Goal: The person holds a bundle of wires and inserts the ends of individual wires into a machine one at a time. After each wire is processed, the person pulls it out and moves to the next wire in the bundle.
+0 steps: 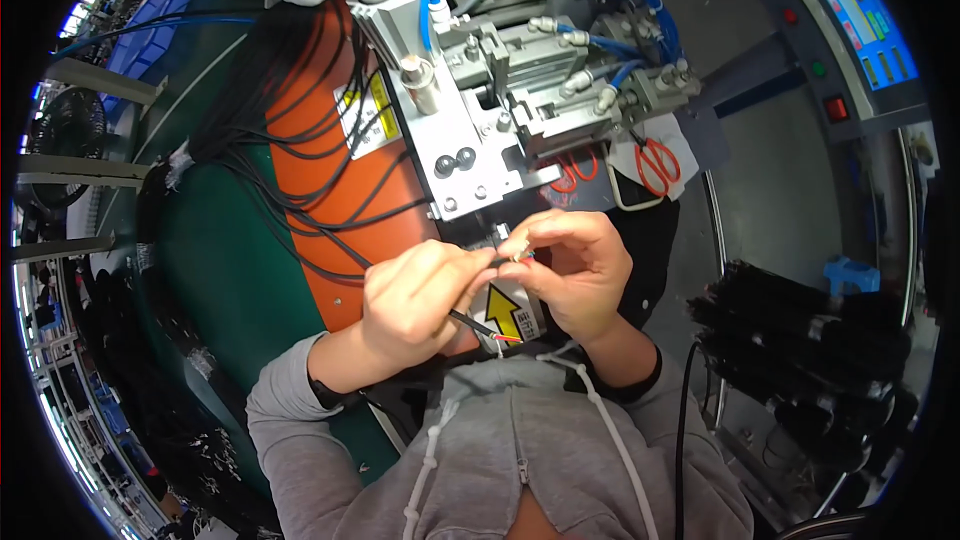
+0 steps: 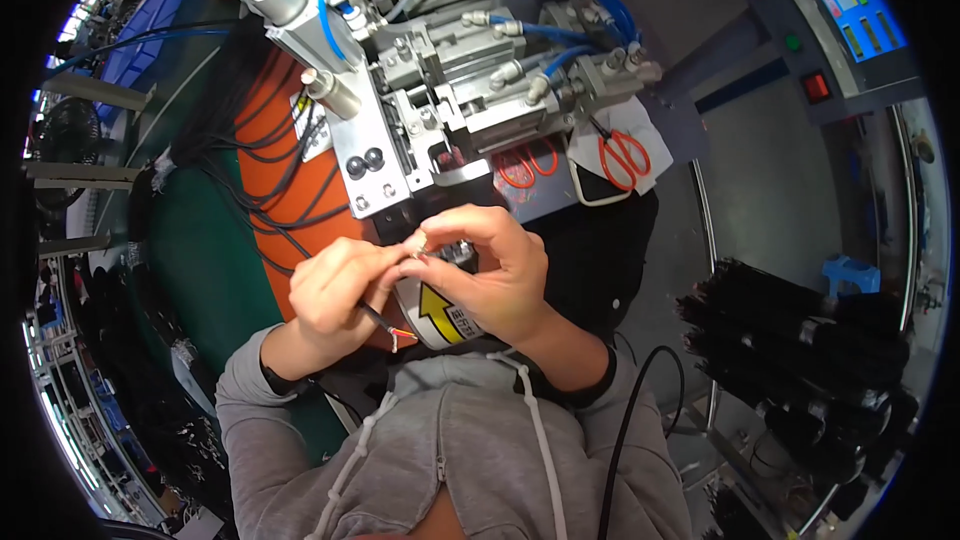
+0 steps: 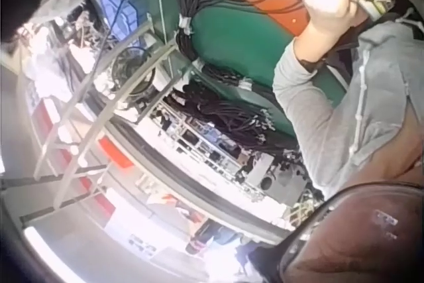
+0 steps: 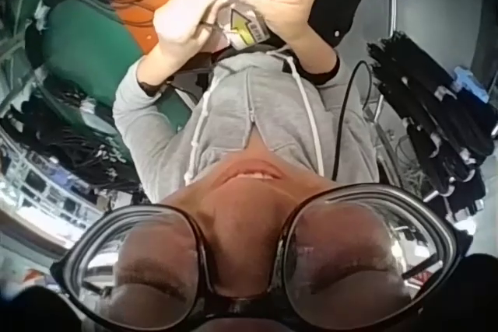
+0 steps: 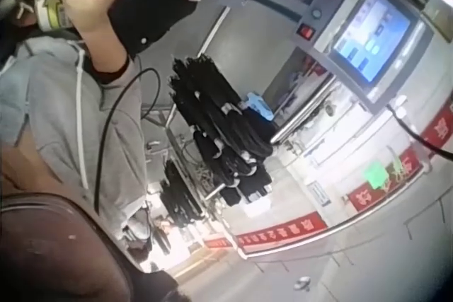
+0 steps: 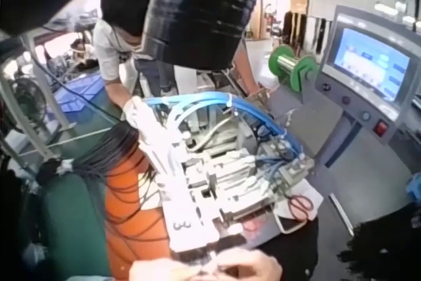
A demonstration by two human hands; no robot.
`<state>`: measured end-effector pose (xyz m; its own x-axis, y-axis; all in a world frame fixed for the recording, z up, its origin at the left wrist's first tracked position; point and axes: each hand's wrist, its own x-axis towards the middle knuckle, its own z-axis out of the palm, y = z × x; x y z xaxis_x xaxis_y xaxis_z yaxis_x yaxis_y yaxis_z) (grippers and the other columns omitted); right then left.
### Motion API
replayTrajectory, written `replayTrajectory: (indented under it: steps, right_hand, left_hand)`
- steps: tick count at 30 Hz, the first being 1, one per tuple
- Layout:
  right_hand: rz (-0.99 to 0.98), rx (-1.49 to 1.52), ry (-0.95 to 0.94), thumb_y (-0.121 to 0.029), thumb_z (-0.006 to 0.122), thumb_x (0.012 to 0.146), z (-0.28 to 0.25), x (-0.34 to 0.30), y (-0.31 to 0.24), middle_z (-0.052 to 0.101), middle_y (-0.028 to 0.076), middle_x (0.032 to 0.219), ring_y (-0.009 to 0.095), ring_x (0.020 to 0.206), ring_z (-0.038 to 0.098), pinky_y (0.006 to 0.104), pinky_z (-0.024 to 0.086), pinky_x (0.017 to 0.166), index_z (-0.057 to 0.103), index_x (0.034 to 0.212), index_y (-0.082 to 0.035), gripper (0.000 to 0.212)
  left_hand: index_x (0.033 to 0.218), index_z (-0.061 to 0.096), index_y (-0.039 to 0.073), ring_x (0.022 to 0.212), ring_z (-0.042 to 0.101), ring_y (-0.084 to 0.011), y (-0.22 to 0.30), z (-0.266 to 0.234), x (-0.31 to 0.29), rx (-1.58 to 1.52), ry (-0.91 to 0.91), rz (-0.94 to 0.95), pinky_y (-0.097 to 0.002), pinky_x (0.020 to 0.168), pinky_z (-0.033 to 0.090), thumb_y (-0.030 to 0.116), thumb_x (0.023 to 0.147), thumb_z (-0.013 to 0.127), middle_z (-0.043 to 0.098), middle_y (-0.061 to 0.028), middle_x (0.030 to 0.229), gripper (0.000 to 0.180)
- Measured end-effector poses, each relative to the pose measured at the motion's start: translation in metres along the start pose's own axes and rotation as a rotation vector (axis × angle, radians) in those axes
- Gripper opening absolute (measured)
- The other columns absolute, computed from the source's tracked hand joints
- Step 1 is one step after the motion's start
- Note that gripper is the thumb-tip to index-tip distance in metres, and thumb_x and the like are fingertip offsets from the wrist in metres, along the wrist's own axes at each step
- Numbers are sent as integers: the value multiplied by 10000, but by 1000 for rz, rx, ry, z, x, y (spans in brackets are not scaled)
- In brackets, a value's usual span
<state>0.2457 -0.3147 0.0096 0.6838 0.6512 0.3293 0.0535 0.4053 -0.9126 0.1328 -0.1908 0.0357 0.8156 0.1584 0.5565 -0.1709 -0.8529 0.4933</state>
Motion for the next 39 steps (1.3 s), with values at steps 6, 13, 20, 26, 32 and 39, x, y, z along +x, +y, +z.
replayTrajectory:
  steps: [6,13,20,26,32,39]
  right_hand:
    - [-179,-293,-112,57,750,712,-11,10,4,630,119,852,191,759,600,290,486,696,651,835,20,162]
    - [-398,-679,-52,-32,757,736,-12,8,-1,621,74,800,172,756,590,287,456,661,632,795,-17,139]
    - [360,-140,-207,8,684,763,-38,8,-5,598,87,790,171,754,561,276,449,691,612,825,7,95]
    - [233,-306,-219,4,669,773,-41,7,13,592,78,760,165,722,554,280,446,666,594,793,6,77]
    - [-45,-767,-192,23,666,745,-26,9,23,581,80,707,199,665,550,301,441,617,591,728,-2,81]
    - [-129,-789,-183,38,654,724,-26,3,31,569,85,697,224,655,543,311,434,607,586,724,-1,79]
  left_hand:
    - [863,662,-22,552,571,-179,-2,3,1,-30,44,-35,-267,455,442,-10,689,759,583,-95,759,200]
    - [835,658,15,546,552,-162,0,7,-3,110,-27,-26,-281,448,433,18,724,687,525,-40,713,115]
    - [940,698,18,535,522,-136,-4,7,-3,190,-29,51,-257,432,406,29,648,681,517,-40,716,293]
    - [1028,700,71,553,497,-108,0,11,-8,291,-197,61,-243,441,398,52,657,655,459,1,696,374]
    - [1073,685,88,549,460,-100,4,14,-8,410,-283,-13,-246,446,389,51,676,652,404,1,689,400]
    - [1066,684,91,557,462,-99,7,19,-11,476,-290,-73,-245,450,389,71,695,641,393,-4,705,374]
